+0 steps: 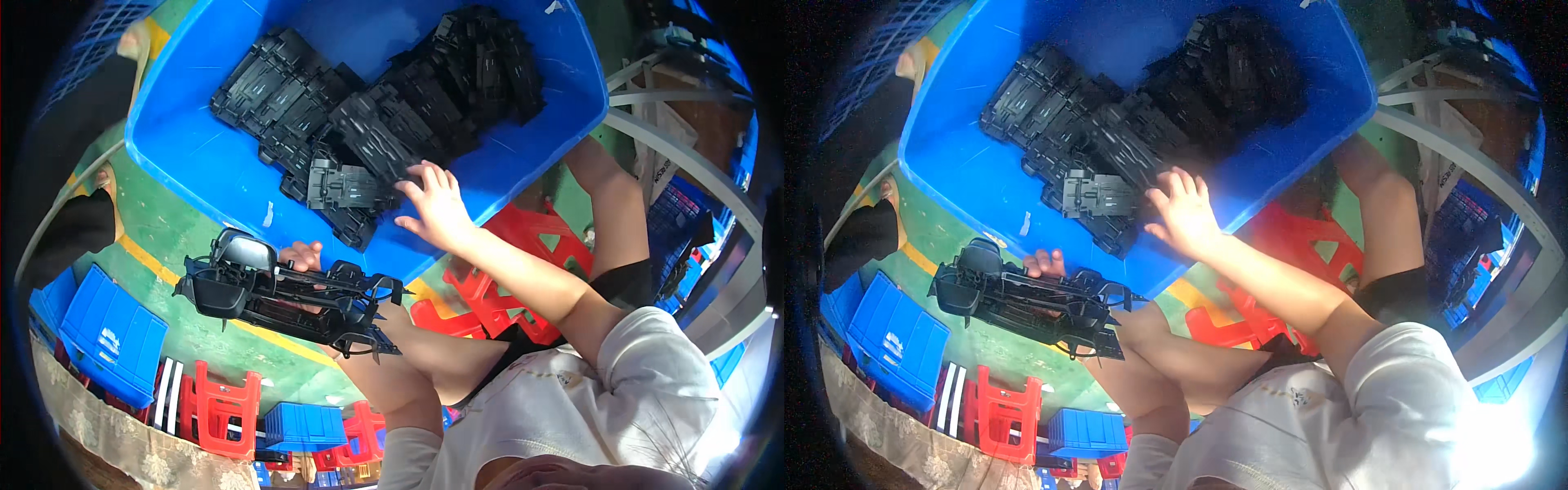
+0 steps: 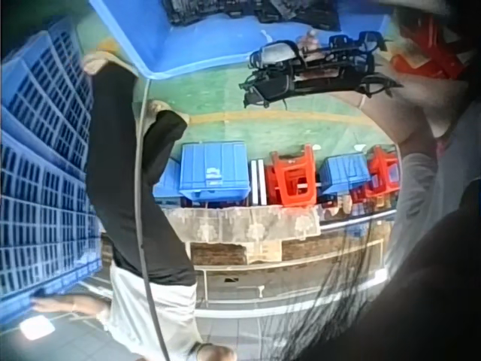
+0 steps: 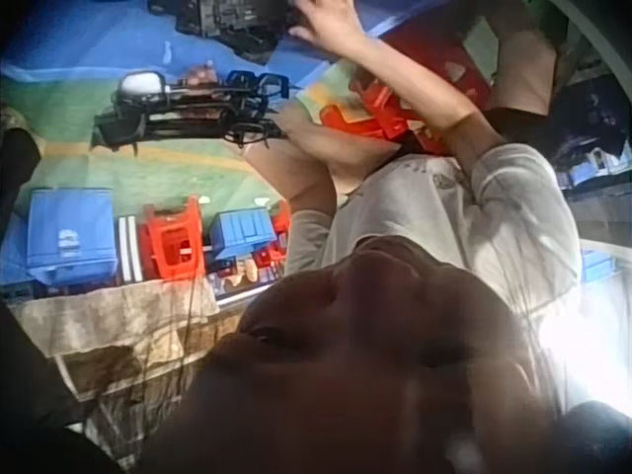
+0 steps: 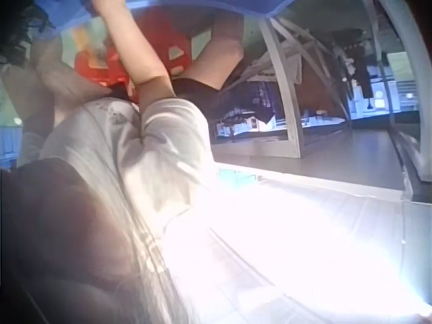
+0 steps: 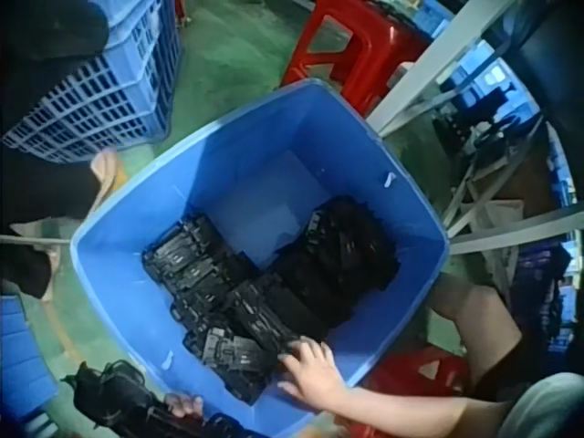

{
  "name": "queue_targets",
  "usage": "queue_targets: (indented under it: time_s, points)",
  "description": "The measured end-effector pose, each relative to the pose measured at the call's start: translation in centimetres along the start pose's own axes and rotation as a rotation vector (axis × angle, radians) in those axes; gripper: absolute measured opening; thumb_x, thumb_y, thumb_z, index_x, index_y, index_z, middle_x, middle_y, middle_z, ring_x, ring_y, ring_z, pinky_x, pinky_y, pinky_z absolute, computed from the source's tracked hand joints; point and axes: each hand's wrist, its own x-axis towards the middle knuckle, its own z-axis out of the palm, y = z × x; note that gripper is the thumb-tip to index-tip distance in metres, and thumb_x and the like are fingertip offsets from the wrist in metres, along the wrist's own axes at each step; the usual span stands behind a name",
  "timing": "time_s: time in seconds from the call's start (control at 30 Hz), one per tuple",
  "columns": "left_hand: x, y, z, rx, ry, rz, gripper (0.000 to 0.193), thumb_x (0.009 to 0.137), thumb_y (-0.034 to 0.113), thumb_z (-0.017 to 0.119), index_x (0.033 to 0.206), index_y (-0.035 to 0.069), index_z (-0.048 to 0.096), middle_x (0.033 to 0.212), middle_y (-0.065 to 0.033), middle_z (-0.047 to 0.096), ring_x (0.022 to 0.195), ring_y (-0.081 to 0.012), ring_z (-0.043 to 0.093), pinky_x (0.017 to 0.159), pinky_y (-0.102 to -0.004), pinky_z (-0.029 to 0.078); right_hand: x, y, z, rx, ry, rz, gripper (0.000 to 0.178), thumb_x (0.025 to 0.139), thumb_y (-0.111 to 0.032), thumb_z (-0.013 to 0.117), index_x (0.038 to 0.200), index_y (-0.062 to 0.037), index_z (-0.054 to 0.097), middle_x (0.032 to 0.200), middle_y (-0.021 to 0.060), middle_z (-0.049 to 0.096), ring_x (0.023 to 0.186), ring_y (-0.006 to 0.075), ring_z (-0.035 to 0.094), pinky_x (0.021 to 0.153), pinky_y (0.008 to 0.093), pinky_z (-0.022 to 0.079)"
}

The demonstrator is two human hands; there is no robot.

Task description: Picking up toy car chassis from a table and placing them into a blue plastic bin.

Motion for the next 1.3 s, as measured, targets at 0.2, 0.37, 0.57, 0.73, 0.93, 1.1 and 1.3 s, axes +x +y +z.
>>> queue_targets:
  time_s: [0.2, 0.37, 0.57, 0.73, 0.93, 1.1, 1.3]
  points:
    - [0.0, 0.8, 0.4, 0.033, -0.014, -0.009, 0.021, 0.08, 0.015, 0.041, 0.084, -0.004, 0.048, 0.079, -0.0124, 0.046, 0.082, -0.0237, 0.041, 0.091, -0.0384, 0.026, 4.5, 7.8, 1.0, 0.022, 0.277, 0.092, 0.033, 0.069, -0.013, 0.052, 0.099, -0.0039, 0.042, 0.094, 0.0187, 0.044, 0.089, 0.0336, 0.045, 0.07, 0.0392, 0.041]
    - [0.2, 0.1, 0.9, 0.124, -0.048, 0.048, 0.019, 0.08, 0.018, 0.042, 0.086, 0.002, 0.051, 0.08, -0.0107, 0.047, 0.083, -0.0233, 0.042, 0.089, -0.0398, 0.027, 7.8, 11.0, 2.0, 0.056, 0.054, 0.466, 0.034, 0.067, -0.016, 0.056, 0.098, -0.0048, 0.044, 0.091, 0.0177, 0.05, 0.084, 0.0329, 0.049, 0.07, 0.0393, 0.041]
    - [-0.4, 0.2, -0.4, 0.064, -0.037, 0.037, 0.018, 0.079, 0.019, 0.045, 0.085, 0.004, 0.052, 0.081, -0.0098, 0.047, 0.083, -0.0226, 0.041, 0.086, -0.0402, 0.027, 5.9, 10.9, 1.3, 0.161, 0.376, 0.374, 0.02, 0.069, -0.014, 0.054, 0.085, -0.0018, 0.052, 0.087, 0.0177, 0.052, 0.081, 0.0325, 0.05, 0.07, 0.0383, 0.041]
    - [-0.2, 0.8, 0.3, 0.126, -0.054, 0.011, 0.017, 0.077, 0.017, 0.048, 0.083, 0.001, 0.051, 0.08, -0.0099, 0.047, 0.082, -0.0221, 0.041, 0.087, -0.0388, 0.026, 4.6, 9.0, -3.2, 0.381, 0.423, 0.453, 0.024, 0.071, -0.012, 0.054, 0.091, 0.0004, 0.05, 0.087, 0.0143, 0.053, 0.081, 0.027, 0.051, 0.072, 0.0301, 0.04]
    - [0.1, 0.7, 0.3, 0.063, -0.034, 0.019, 0.017, 0.077, 0.016, 0.048, 0.081, 0.0, 0.05, 0.079, -0.0104, 0.046, 0.082, -0.0218, 0.041, 0.087, -0.0381, 0.027, 4.0, 7.0, -6.6, 1.391, 0.026, 0.543, 0.02, 0.076, -0.016, 0.053, 0.092, -0.0047, 0.049, 0.086, 0.0007, 0.053, 0.08, 0.0086, 0.049, 0.073, 0.0221, 0.037]
    - [0.1, 0.5, 0.8, 0.113, -0.016, 0.024, 0.016, 0.076, 0.015, 0.049, 0.082, 0.0, 0.049, 0.079, -0.0108, 0.047, 0.082, -0.0222, 0.041, 0.087, -0.0384, 0.028, 4.2, 7.0, -6.9, 1.437, -0.067, 0.493, 0.024, 0.075, -0.019, 0.054, 0.093, -0.0049, 0.049, 0.086, 0.0, 0.053, 0.081, 0.0077, 0.048, 0.074, 0.0209, 0.036]
    - [0.0, 0.5, 1.4, 0.192, -0.016, 0.045, 0.014, 0.077, 0.014, 0.048, 0.082, 0.0, 0.049, 0.079, -0.0105, 0.046, 0.082, -0.0217, 0.042, 0.09, -0.037, 0.027, 5.8, 10.1, -3.1, 1.058, 0.047, 0.404, 0.015, 0.075, -0.012, 0.052, 0.087, -0.003, 0.05, 0.08, 0.0011, 0.053, 0.074, 0.0077, 0.048, 0.068, 0.0199, 0.037]
